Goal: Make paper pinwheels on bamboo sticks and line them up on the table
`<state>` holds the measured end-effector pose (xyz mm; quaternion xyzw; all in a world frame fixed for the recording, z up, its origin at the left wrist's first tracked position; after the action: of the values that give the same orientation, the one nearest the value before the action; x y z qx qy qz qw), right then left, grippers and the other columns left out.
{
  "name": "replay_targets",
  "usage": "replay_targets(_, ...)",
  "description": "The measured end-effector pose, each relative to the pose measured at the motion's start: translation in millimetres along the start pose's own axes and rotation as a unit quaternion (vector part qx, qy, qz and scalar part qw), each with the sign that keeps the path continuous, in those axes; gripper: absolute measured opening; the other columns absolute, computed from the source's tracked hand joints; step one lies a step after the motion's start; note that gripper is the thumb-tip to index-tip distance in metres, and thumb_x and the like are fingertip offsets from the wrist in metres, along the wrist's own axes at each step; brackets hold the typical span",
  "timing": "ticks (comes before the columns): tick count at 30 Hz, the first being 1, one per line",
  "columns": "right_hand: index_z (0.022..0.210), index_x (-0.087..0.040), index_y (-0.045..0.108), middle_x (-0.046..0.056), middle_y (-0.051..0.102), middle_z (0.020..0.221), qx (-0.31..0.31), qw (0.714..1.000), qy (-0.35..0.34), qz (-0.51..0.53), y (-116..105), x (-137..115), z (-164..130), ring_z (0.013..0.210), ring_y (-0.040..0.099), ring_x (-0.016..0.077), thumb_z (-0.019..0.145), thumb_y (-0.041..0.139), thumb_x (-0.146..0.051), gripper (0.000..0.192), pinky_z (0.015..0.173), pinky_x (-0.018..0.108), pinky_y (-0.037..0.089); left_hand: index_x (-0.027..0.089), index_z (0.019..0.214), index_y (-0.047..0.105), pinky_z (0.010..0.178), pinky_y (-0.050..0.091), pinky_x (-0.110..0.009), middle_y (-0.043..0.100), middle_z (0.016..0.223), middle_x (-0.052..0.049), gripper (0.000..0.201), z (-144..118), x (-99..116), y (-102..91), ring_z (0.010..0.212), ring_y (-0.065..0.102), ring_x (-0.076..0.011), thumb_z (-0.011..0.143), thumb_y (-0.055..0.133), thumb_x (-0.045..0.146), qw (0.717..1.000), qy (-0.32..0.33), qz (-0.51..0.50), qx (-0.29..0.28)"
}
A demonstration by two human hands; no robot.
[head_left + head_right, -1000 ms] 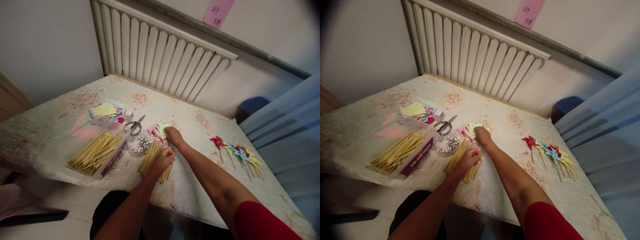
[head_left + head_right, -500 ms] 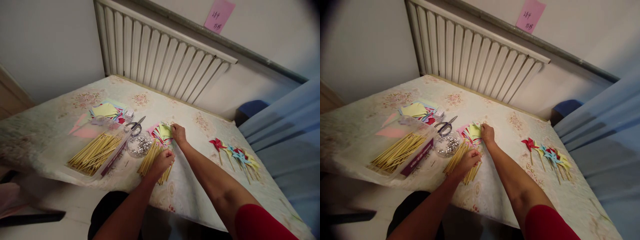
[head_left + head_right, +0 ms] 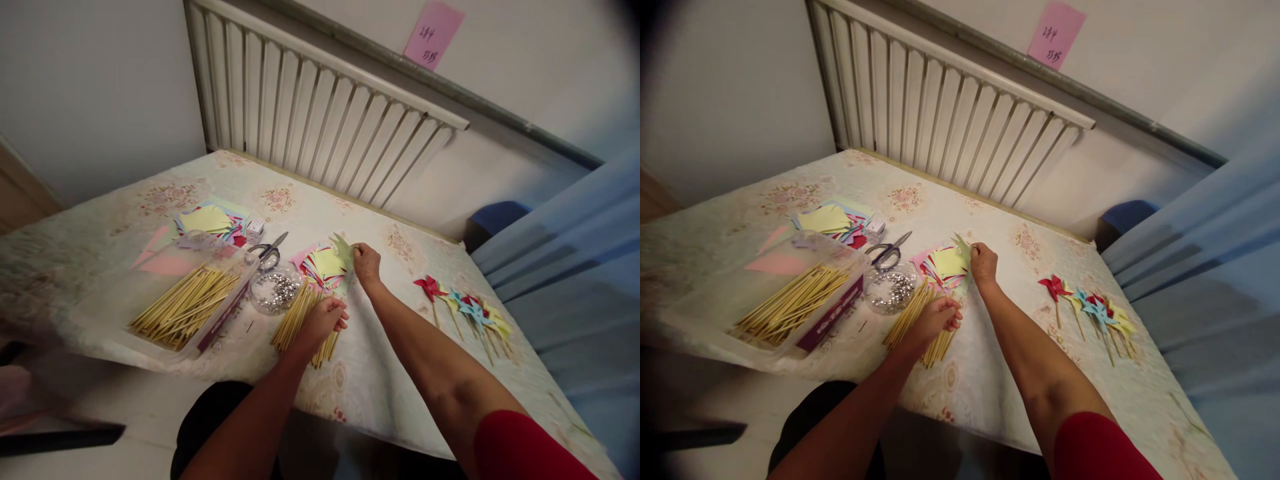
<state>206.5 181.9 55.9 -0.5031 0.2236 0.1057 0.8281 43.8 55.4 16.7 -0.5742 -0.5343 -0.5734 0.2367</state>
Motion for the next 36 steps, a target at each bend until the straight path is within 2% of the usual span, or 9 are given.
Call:
replay_targets(11,0.078,-0.016,0.07,0.003,0.068,0.07,0.132,0.976,0.063,0.164,-31.9,12.9,-0.1,0.069,0.057,0.018,0.073,0.045,-0.029,0.028,0.069,0.028,0.043,0.014,0.083,0.056,0.059,0.044,-0.024,0.063,0.076,-0.004,0.016,4.9,-4.3,-1.6,0.059,0.06,-0.0106,0.08,0.053,0.03,1.0,0.021,-0.005,0.003)
replay_targets(14,0.071,-0.017,0.066,-0.002,0.059,0.06,0.087,0.95,0.114,0.278,-41.3,14.1,-15.5,0.058,0.051,0.014,0.07,0.051,-0.031,0.02,0.059,0.026,0.041,0.014,0.083,0.056,0.061,0.045,-0.025,0.064,0.08,-0.006,0.022,4.4,-2.6,-1.4,0.063,0.062,-0.0117,0.081,0.054,0.036,1.0,0.023,-0.01,0.011)
replay_targets(18,0.071,-0.018,0.063,-0.005,0.057,0.06,-0.017,0.885,0.2,0.42,-52.1,23.4,-49.8,0.052,0.049,0.0103,0.063,0.064,-0.031,0.015,0.054,0.023,0.042,0.014,0.08,0.056,0.06,0.044,-0.024,0.063,0.078,-0.005,0.025,3.3,-2.4,-2.9,0.061,0.059,-0.0108,0.081,0.053,0.039,0.999,0.041,0.005,0.014)
replay_targets(21,0.072,-0.018,0.064,-0.005,0.058,0.057,-0.073,0.847,0.245,0.466,-62.5,46.2,-78.0,0.049,0.049,0.0101,0.058,0.071,-0.031,0.02,0.053,0.023,0.042,0.015,0.074,0.056,0.056,0.041,-0.023,0.06,0.071,-0.002,0.023,2.8,-3.5,-4.6,0.058,0.055,-0.0091,0.081,0.054,0.037,0.997,0.07,0.017,0.017)
replay_targets(24,0.07,-0.018,0.063,-0.001,0.063,0.061,-0.175,0.834,0.254,0.458,-74.0,79.8,-102.7,0.055,0.056,0.0136,0.058,0.072,-0.033,0.021,0.059,0.027,0.046,0.015,0.072,0.055,0.054,0.039,-0.022,0.058,0.068,-0.001,0.021,2.2,-3.6,-5.1,0.056,0.053,-0.0085,0.079,0.054,0.035,0.997,0.073,0.015,0.027)
replay_targets(27,0.068,-0.019,0.063,-0.001,0.061,0.055,-0.275,0.881,0.261,0.282,-83.9,110.8,-113.6,0.055,0.059,0.0167,0.061,0.067,-0.03,0.014,0.059,0.029,0.047,0.015,0.073,0.054,0.054,0.038,-0.022,0.058,0.07,-0.001,0.022,1.0,-1.6,-4.0,0.056,0.052,-0.0084,0.079,0.053,0.036,0.998,0.061,0.02,0.022)
replay_targets(29,0.067,-0.019,0.064,-0.001,0.061,0.053,-0.222,0.949,0.207,0.092,-88.3,120.3,-107.0,0.059,0.061,0.0174,0.063,0.063,-0.025,0.007,0.062,0.029,0.047,0.015,0.073,0.054,0.053,0.038,-0.022,0.058,0.07,-0.001,0.021,0.1,-0.2,-3.1,0.056,0.052,-0.0083,0.079,0.053,0.036,0.998,0.053,0.02,0.015)
replay_targets(31,0.077,-0.02,0.068,0.002,0.067,0.064,-0.137,0.981,0.133,-0.041,-86.7,115.9,-92.5,0.07,0.064,0.0187,0.067,0.06,-0.021,0.013,0.071,0.03,0.047,0.015,0.073,0.053,0.053,0.037,-0.022,0.057,0.069,-0.001,0.02,-0.4,0.5,-2.6,0.055,0.051,-0.0081,0.079,0.053,0.035,0.999,0.046,0.019,0.011)
replay_targets(36,0.097,-0.018,0.068,0.007,0.072,0.094,-0.097,0.993,-0.065,-0.001,-50.5,63.2,-55.4,0.082,0.066,0.019,0.079,0.053,-0.023,0.023,0.079,0.032,0.05,0.016,0.072,0.053,0.053,0.037,-0.022,0.057,0.067,-0.001,0.02,1.1,-0.5,-3.9,0.054,0.05,-0.0083,0.077,0.054,0.035,0.998,0.045,0.032,0.013)
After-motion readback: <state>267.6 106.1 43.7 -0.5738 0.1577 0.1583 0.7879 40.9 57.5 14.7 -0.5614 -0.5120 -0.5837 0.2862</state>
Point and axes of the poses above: each hand's wrist, its own z-axis towards the middle knuckle, its own y-axis out of the palm, x = y × z, the point moved 1 cm from there along z, towards the middle knuckle
